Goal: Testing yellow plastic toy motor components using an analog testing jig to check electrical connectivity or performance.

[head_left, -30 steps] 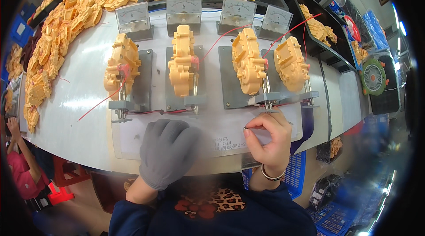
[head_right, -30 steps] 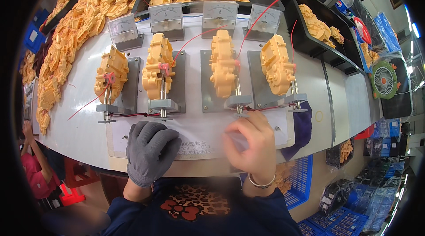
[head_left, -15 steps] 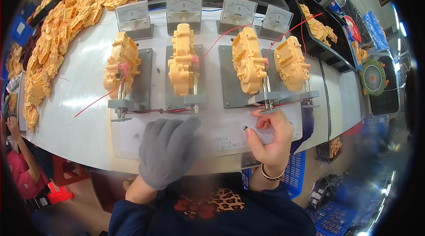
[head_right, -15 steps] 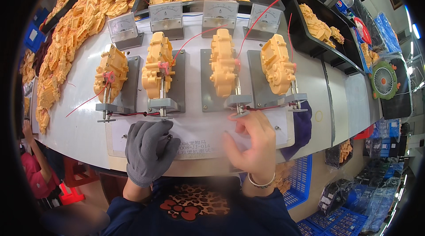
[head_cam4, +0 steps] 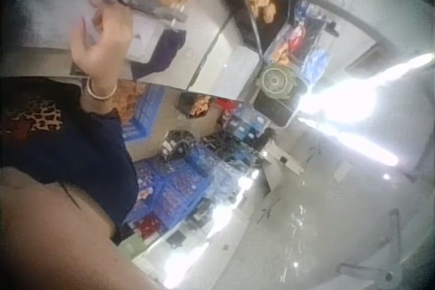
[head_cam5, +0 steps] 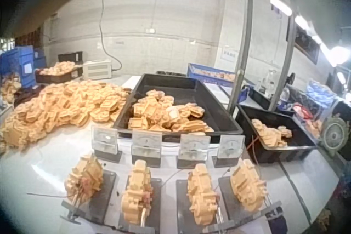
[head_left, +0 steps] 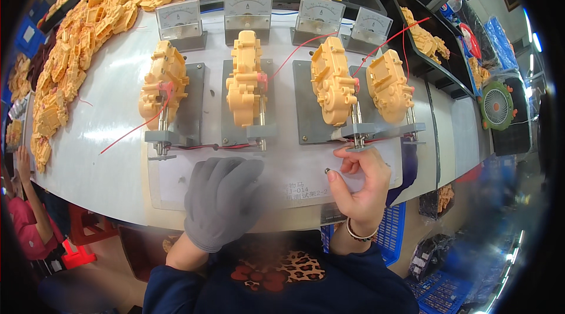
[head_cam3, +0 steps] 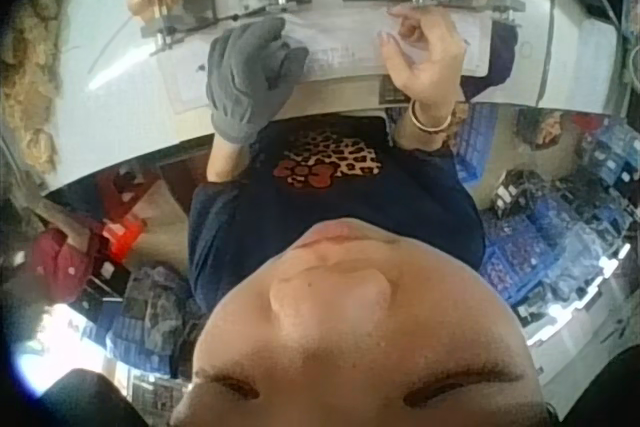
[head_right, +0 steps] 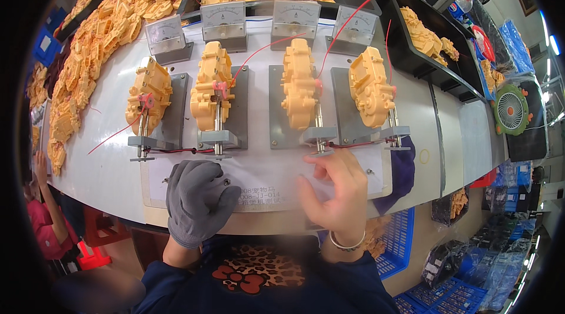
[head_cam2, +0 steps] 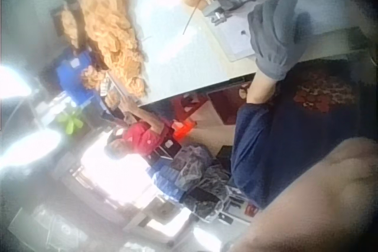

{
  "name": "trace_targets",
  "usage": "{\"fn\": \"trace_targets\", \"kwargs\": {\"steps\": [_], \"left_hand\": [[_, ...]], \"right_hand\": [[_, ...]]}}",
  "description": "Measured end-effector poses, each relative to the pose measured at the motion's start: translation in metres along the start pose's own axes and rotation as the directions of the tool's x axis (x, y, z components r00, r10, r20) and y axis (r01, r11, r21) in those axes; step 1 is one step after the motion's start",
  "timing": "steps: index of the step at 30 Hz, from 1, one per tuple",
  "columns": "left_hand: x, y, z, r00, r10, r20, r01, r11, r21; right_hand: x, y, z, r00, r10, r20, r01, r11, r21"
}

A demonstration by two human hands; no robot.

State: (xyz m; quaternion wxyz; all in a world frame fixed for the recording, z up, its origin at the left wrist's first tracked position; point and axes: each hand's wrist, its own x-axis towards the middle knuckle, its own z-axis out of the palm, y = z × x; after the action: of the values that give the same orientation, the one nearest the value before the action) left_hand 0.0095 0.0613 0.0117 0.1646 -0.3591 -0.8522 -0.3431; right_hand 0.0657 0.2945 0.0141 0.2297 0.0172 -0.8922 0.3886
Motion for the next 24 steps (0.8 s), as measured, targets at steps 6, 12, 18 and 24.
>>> {"fn": "trace_targets", "kwargs": {"steps": [6, 12, 18, 24], "left_hand": [[0.007, 0.0, 0.0, 1.0, 0.029, -0.002, -0.029, 0.999, -0.012], [0.004, 0.0, -0.003, 0.997, -0.057, 0.043, 0.056, 0.998, 0.028], [0.006, 0.001, 0.004, 1.0, 0.015, -0.01, -0.016, 0.999, -0.034], [-0.001, 0.002, 0.011, 0.985, 0.036, -0.167, -0.04, 0.999, -0.019]], "right_hand": [[0.004, -0.003, -0.003, 1.0, -0.001, -0.001, 0.001, 0.999, -0.044], [0.009, -0.001, 0.008, 1.0, 0.016, 0.017, -0.016, 1.0, -0.015], [-0.009, 0.007, -0.004, 0.998, 0.032, -0.056, -0.034, 0.998, -0.046], [-0.001, 0.002, -0.007, 0.998, -0.003, 0.059, 0.008, 0.997, -0.08]]}}
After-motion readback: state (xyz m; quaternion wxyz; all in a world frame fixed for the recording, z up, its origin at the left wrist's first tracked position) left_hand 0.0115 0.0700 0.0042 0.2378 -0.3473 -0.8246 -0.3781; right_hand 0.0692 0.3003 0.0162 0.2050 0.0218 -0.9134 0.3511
